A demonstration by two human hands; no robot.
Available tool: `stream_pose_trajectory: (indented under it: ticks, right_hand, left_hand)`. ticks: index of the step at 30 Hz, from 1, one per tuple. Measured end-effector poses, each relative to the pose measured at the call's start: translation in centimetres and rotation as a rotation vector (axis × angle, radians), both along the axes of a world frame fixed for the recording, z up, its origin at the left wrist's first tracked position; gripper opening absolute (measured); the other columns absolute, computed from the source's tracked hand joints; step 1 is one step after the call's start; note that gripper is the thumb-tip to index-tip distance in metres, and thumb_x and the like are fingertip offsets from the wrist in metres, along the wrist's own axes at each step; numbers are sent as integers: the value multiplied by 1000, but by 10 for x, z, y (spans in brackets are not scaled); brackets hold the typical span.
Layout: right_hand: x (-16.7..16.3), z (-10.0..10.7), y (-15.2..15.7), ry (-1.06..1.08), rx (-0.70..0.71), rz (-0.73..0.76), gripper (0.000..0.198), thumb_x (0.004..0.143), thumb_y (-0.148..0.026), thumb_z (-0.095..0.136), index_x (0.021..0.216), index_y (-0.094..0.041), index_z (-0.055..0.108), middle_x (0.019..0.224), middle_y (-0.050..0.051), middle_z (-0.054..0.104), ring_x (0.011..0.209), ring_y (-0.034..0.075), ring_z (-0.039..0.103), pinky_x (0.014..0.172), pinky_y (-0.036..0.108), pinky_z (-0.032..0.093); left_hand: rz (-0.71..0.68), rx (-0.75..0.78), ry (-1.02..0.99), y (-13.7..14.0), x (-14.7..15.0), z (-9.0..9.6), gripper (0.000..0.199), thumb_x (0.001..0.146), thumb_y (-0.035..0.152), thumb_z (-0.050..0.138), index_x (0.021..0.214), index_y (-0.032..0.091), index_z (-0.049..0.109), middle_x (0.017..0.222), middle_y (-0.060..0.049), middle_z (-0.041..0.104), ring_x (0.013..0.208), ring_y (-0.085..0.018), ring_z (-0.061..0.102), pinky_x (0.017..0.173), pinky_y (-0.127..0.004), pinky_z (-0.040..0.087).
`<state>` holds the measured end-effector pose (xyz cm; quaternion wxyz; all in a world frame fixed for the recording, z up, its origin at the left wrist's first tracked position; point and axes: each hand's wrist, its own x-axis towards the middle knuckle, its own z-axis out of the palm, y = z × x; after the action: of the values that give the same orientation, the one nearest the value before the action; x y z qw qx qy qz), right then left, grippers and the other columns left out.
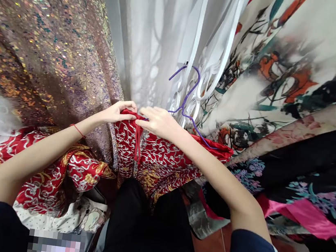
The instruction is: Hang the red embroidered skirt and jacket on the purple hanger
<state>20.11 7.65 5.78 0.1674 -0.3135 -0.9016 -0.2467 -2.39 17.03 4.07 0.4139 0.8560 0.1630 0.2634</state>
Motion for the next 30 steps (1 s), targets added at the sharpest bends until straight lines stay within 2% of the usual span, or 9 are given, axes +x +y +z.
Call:
stream_pose_trajectory:
  ticks: [4,7,12,16,19,22,24,26,30]
  right_hand:
    - [-16,22,-2,439,-315,-56,24,100,-29,49,97,-19,70,77,3,67,70,15,57,69,34,47]
    - [-25,33,23,775,-552,1,29,103,-28,38,107,-13,63,71,3,68,60,12,59,62,30,52]
    - [-30,49,56,877,-354,-74,38,104,-28,35,130,-6,52,83,10,71,70,17,69,67,34,57]
    - [-35,46,-3,832,-237,-93,28,100,-24,44,116,-11,63,90,8,72,78,17,69,74,33,56]
    - [-46,3,-63,998,-300,20,23,98,-28,50,93,-17,69,90,5,74,79,13,68,77,29,55]
    - [-62,-79,-90,1333,-712,-140,27,96,-36,53,85,-19,71,68,1,70,57,12,63,58,25,50]
    - [-76,-139,-88,1552,-1044,-357,24,85,-42,68,74,-21,70,60,0,68,53,14,63,56,25,49]
    - [-91,-189,-77,1622,-1126,-423,23,77,-43,75,73,-21,69,55,0,67,52,17,65,56,27,50]
    - [-115,-235,-56,1791,-1214,-423,38,68,-51,79,84,-19,66,59,0,70,46,16,64,51,26,45]
  left_hand:
    - [2,-9,-42,6,0,-5,27,80,35,71,92,15,57,86,-3,68,77,-12,65,76,-25,51]
    - [36,-9,-46,8,-1,-7,34,76,41,76,89,15,58,85,-4,69,78,-14,66,77,-26,52]
    - [93,18,33,5,-2,-4,34,77,42,76,88,15,58,78,-2,66,71,-11,61,71,-25,49]
    - [69,9,11,2,-1,-1,33,79,42,74,89,15,59,78,-1,64,70,-11,61,70,-25,49]
    - [61,3,6,0,1,0,31,79,41,75,86,15,59,75,0,65,68,-10,61,70,-23,49]
    - [94,9,23,-4,2,2,31,77,39,77,82,14,58,72,1,64,63,-8,58,64,-20,46]
    - [105,-14,21,-5,2,3,34,75,41,79,81,14,58,69,2,64,60,-7,57,61,-19,44]
    - [107,-50,20,-6,2,3,36,74,43,79,81,14,57,67,2,63,58,-7,56,59,-19,42]
    - [114,-42,31,-6,2,4,36,74,42,79,81,14,57,66,2,63,57,-7,54,58,-18,41]
